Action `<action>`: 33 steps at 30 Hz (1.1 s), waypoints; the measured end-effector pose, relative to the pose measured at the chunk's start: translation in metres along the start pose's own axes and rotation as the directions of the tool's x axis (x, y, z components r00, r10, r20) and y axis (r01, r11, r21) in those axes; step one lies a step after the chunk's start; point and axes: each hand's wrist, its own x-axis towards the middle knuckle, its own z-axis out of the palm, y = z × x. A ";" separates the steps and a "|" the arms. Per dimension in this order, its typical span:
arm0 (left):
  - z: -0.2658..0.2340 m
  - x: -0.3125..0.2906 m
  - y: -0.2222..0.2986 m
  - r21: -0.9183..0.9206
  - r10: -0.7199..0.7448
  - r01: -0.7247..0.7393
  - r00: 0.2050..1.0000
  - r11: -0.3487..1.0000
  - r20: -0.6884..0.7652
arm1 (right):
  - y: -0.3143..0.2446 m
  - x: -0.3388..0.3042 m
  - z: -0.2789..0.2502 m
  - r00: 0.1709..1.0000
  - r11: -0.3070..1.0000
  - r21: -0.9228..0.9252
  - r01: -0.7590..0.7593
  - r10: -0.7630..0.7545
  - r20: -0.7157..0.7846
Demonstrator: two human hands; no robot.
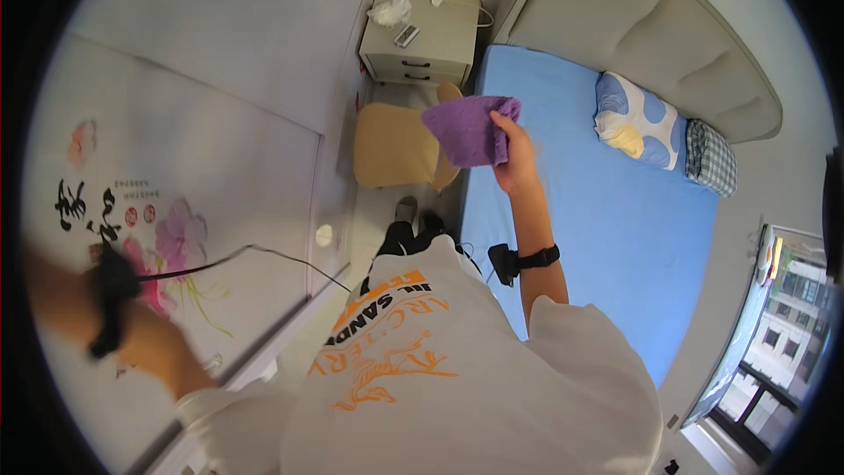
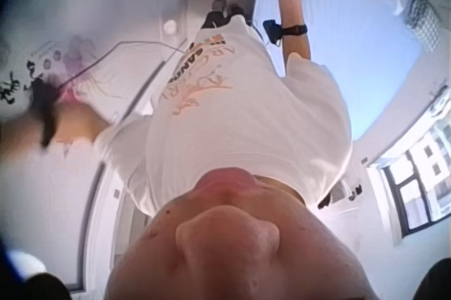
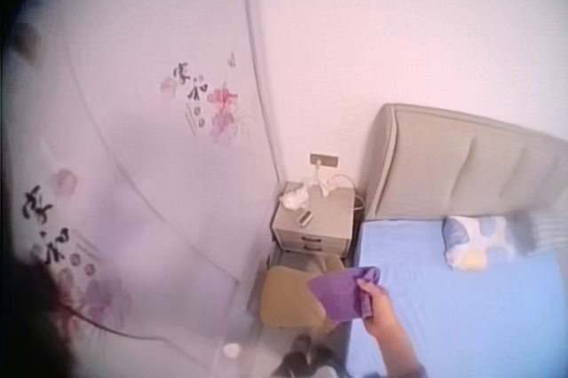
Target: Wiping down the surfaces and sliding tracks of a wardrobe with a purple cleaning cloth.
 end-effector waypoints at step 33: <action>0.295 -0.181 0.128 -0.199 0.276 0.866 0.352 -0.458 0.894 | 0.045 -0.026 0.071 0.910 0.702 -0.700 0.130 -0.365 -0.196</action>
